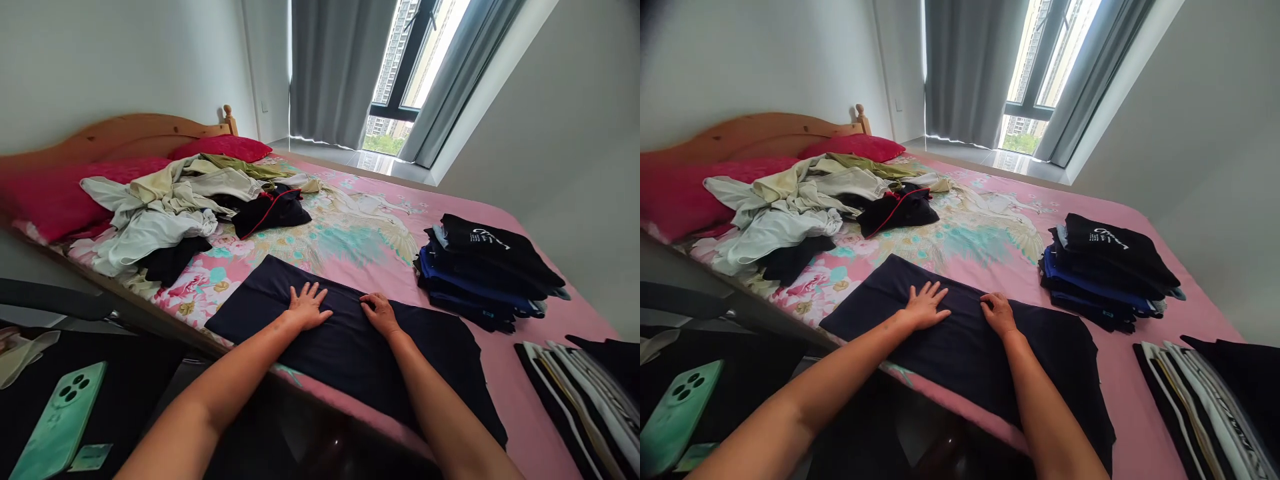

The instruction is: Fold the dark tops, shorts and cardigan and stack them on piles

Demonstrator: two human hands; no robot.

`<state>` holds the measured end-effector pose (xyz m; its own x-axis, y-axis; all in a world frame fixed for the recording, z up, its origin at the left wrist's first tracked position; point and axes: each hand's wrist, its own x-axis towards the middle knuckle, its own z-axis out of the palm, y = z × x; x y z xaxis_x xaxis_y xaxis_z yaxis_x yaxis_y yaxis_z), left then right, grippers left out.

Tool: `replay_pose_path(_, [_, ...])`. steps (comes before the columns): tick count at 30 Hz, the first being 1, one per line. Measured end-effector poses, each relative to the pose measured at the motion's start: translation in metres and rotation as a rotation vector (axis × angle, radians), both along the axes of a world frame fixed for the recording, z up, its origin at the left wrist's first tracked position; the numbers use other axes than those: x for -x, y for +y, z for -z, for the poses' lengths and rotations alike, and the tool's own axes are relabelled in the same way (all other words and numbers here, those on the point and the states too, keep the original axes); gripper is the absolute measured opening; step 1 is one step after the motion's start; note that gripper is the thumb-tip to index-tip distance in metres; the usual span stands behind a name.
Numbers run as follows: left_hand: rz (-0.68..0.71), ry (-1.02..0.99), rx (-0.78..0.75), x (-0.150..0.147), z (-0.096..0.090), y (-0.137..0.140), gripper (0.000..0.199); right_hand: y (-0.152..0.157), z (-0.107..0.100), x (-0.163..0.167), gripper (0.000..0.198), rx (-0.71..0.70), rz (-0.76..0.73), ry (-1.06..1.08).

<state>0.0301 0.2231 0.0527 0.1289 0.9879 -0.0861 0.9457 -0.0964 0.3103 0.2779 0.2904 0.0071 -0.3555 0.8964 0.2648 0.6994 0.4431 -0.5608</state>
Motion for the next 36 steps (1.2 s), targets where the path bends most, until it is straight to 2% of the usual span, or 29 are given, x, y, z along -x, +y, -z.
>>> replay_pose_path(3, [-0.141,0.108,0.067,0.039,-0.004,-0.02,0.087,-0.003,0.0,0.002,0.028,-0.044,0.0,-0.013])
replay_pose_path(5, [-0.221,0.18,0.039,0.061,-0.014,-0.024,0.087,-0.005,-0.001,0.003,0.033,-0.065,0.0,-0.034])
replay_pose_path(6, [-0.246,0.199,0.006,0.067,-0.02,-0.023,0.082,-0.005,-0.001,0.004,0.034,-0.073,0.002,-0.044])
replay_pose_path(8, [-0.234,0.182,-0.061,0.068,-0.03,-0.014,0.062,-0.007,-0.001,0.004,0.035,-0.083,0.006,-0.061])
replay_pose_path(11, [-0.121,0.098,-0.106,0.047,-0.033,0.004,0.04,-0.007,0.001,0.004,0.037,-0.098,0.004,-0.072])
replay_pose_path(14, [-0.065,0.065,-0.059,0.032,-0.021,0.011,0.048,-0.008,0.003,0.003,0.041,-0.115,-0.013,-0.07])
replay_pose_path(16, [-0.074,0.061,-0.003,0.039,-0.01,0.007,0.059,-0.008,0.003,0.003,0.044,-0.126,-0.016,-0.076])
replay_pose_path(20, [-0.192,0.11,-0.009,0.1,0.005,-0.012,0.067,-0.009,0.004,0.004,0.048,-0.131,-0.003,-0.112])
replay_pose_path(23, [-0.373,0.076,-0.088,0.16,0.008,-0.028,0.061,-0.01,0.005,0.005,0.048,-0.128,0.008,-0.138])
replay_pose_path(25, [-0.429,0.025,-0.124,0.195,0.007,-0.041,0.054,-0.01,0.006,0.005,0.049,-0.128,0.007,-0.155])
replay_pose_path(29, [-0.367,-0.037,-0.144,0.243,0.007,-0.069,0.05,-0.007,0.006,0.003,0.049,-0.114,-0.009,-0.191])
replay_pose_path(32, [-0.234,-0.066,-0.135,0.266,0.012,-0.085,0.049,-0.005,-0.001,0.009,0.043,-0.048,0.031,-0.25])
replay_pose_path(34, [-0.109,-0.069,-0.097,0.278,0.017,-0.09,0.052,-0.01,-0.012,0.025,0.036,-0.004,0.103,-0.296])
replay_pose_path(36, [-0.019,-0.05,-0.042,0.286,0.021,-0.092,0.057,-0.022,-0.026,0.056,0.032,-0.011,0.104,-0.288])
